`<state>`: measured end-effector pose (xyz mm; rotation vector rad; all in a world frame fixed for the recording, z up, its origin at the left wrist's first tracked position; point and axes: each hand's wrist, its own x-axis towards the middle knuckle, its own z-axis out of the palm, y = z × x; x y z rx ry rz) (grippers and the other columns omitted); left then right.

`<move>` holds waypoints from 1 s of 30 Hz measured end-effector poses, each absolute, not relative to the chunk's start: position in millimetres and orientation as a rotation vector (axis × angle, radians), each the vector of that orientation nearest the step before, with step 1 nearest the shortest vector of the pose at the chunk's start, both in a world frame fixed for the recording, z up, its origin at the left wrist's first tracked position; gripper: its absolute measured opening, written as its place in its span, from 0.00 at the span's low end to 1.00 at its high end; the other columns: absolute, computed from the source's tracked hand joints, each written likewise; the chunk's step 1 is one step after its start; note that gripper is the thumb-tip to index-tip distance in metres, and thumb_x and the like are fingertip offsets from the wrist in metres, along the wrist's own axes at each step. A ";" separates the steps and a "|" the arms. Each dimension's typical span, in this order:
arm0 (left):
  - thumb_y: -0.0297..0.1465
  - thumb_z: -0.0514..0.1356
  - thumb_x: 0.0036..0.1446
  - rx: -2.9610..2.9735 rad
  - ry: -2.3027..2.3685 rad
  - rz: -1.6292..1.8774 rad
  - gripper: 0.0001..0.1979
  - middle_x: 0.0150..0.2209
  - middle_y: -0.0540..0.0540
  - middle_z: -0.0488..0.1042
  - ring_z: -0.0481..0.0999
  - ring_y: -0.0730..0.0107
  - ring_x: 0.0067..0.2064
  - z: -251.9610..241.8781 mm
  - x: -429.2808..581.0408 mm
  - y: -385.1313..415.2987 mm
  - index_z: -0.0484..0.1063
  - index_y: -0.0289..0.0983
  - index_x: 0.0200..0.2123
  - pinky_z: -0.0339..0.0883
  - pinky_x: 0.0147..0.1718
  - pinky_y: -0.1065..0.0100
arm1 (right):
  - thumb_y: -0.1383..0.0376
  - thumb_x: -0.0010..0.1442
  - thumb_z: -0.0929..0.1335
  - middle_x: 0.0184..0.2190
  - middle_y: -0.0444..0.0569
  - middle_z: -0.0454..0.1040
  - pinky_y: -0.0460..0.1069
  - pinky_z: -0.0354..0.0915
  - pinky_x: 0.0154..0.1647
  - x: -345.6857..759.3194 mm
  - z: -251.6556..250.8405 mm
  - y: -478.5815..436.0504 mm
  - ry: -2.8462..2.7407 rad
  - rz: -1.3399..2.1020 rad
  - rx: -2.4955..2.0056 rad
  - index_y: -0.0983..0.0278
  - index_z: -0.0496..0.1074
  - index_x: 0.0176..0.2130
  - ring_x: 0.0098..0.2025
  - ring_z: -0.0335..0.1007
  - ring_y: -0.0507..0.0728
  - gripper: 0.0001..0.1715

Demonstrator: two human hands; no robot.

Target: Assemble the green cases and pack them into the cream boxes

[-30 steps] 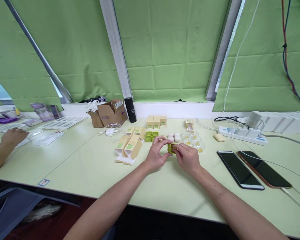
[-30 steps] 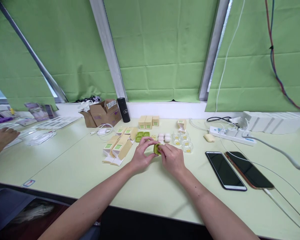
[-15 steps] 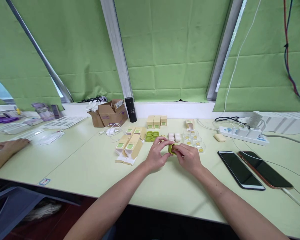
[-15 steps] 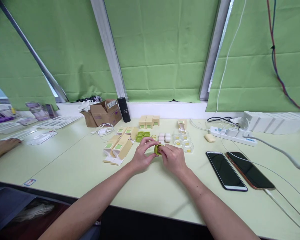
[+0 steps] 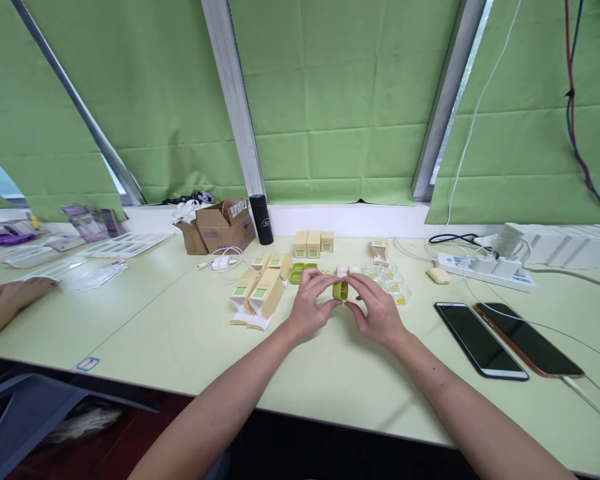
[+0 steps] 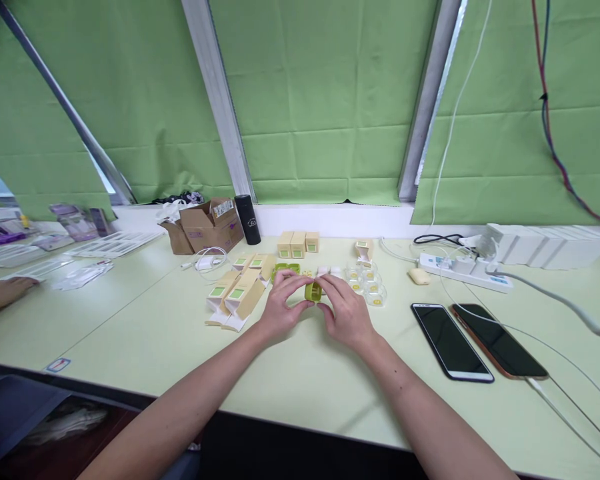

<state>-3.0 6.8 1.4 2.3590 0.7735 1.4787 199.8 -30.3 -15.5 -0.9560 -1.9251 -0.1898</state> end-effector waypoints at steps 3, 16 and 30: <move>0.31 0.70 0.58 2.354 0.759 1.466 0.21 0.49 0.42 0.80 0.67 0.53 0.55 2.0 -1.5 4.4 0.77 0.44 0.56 0.67 0.56 0.47 | 0.70 0.67 0.65 0.60 0.57 0.72 0.60 0.82 0.44 197.3 -18.3 -28.6 -1.918 -0.082 -0.926 0.55 0.61 0.69 0.61 0.71 0.66 0.34; 0.33 0.65 0.62 1.998 0.761 1.386 0.14 0.46 0.40 0.76 0.75 0.59 0.51 0.5 -0.2 4.8 0.75 0.38 0.50 0.70 0.47 0.59 | 0.73 0.63 0.66 0.56 0.55 0.70 0.58 0.83 0.45 187.9 -15.4 -29.7 -1.655 0.251 -0.864 0.55 0.68 0.60 0.53 0.74 0.61 0.28; 0.34 0.67 0.57 1.696 0.872 1.260 0.08 0.37 0.44 0.79 0.77 0.67 0.40 -5.4 8.5 11.5 0.77 0.34 0.35 0.69 0.41 0.67 | 0.73 0.65 0.65 0.58 0.57 0.69 0.59 0.83 0.48 189.3 -21.3 -29.4 -1.785 0.143 -0.841 0.55 0.65 0.64 0.60 0.70 0.64 0.31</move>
